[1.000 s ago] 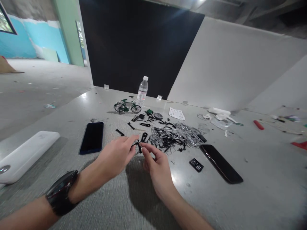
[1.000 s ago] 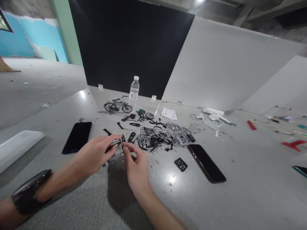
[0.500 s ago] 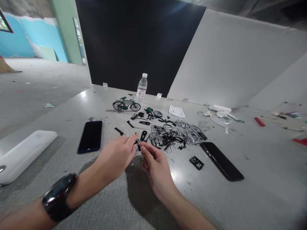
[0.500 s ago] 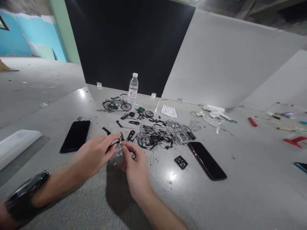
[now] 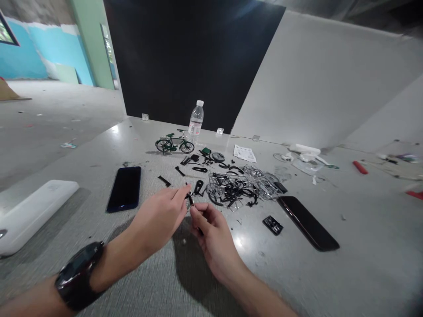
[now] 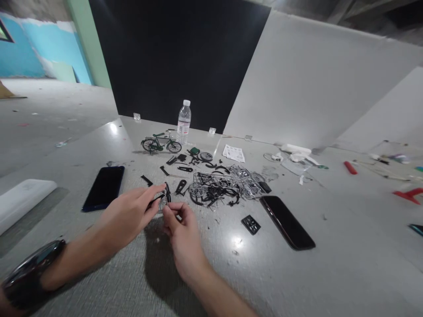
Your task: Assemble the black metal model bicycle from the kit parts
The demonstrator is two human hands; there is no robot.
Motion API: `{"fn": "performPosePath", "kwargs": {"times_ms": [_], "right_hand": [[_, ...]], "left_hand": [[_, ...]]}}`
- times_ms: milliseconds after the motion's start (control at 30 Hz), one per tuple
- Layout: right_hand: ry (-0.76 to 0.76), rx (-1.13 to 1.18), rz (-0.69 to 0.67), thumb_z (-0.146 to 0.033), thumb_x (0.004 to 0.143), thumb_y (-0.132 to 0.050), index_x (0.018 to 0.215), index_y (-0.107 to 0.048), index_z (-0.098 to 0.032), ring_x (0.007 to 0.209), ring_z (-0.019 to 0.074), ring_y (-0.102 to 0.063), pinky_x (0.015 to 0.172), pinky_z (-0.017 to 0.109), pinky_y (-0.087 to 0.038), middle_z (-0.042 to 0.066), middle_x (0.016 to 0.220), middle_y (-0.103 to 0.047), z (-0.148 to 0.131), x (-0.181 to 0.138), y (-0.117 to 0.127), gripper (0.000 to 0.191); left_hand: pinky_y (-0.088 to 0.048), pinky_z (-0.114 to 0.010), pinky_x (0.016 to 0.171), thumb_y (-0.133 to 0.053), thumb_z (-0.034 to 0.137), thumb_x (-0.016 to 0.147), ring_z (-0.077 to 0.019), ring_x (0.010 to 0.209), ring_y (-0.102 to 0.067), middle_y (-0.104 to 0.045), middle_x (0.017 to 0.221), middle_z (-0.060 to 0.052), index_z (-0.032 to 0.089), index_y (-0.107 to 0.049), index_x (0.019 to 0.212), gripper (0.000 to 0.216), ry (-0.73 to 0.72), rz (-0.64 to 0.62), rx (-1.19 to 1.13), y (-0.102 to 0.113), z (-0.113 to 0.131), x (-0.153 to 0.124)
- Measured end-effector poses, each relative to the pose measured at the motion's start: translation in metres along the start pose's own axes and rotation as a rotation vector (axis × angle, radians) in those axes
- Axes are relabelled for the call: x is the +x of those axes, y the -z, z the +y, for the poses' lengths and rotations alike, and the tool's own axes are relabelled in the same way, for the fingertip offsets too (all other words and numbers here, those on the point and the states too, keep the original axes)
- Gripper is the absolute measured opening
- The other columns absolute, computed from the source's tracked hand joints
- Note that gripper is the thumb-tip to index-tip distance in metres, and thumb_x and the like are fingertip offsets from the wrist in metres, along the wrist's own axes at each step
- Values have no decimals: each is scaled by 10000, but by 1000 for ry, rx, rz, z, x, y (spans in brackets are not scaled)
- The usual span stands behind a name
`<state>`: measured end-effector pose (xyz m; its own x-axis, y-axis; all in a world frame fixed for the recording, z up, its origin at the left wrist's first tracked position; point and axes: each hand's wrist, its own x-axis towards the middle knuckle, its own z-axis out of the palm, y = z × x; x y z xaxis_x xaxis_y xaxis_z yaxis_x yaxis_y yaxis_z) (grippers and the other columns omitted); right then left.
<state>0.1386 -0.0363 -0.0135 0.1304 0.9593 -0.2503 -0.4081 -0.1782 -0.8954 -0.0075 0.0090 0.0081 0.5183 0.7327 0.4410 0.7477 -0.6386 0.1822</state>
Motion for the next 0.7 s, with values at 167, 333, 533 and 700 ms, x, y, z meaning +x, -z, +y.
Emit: {"fn": "performPosePath", "kwargs": {"times_ms": [167,333,533,700], "right_hand": [[-24,33,-41,-563,662,-865,766,-627,-178,610,92,-394,526,220,-312,-21,726,-532,-3,0,-1,465],[-38,4,4,-535,660,-879,817,-633,-197,611,89,-374,538,214,-337,-44,727,-495,-7,-3,-1,447],[-8,-22,-15,-503,696,-862,806,-626,-193,641,99,-411,579,224,-370,-40,718,-495,-6,-4,1,405],[-19,-47,-60,-595,725,-805,759,-586,-187,557,84,-344,477,221,-256,-30,694,-500,-4,1,4,464]], "left_hand": [[-614,-373,751,-581,103,955,-265,934,-728,-759,1073,-137,94,-564,1343,389,-22,-27,17,0,2,-1],[-622,-397,754,-578,116,961,-284,972,-728,-757,1091,-144,98,-555,1359,399,5,-48,15,-1,2,-3],[-627,-412,777,-574,114,962,-284,982,-725,-754,1096,-141,99,-552,1363,402,4,-54,-10,0,2,-4],[-616,-434,848,-580,119,964,-280,993,-727,-755,1078,-142,100,-545,1380,418,14,-78,-3,-2,3,-4]]}}
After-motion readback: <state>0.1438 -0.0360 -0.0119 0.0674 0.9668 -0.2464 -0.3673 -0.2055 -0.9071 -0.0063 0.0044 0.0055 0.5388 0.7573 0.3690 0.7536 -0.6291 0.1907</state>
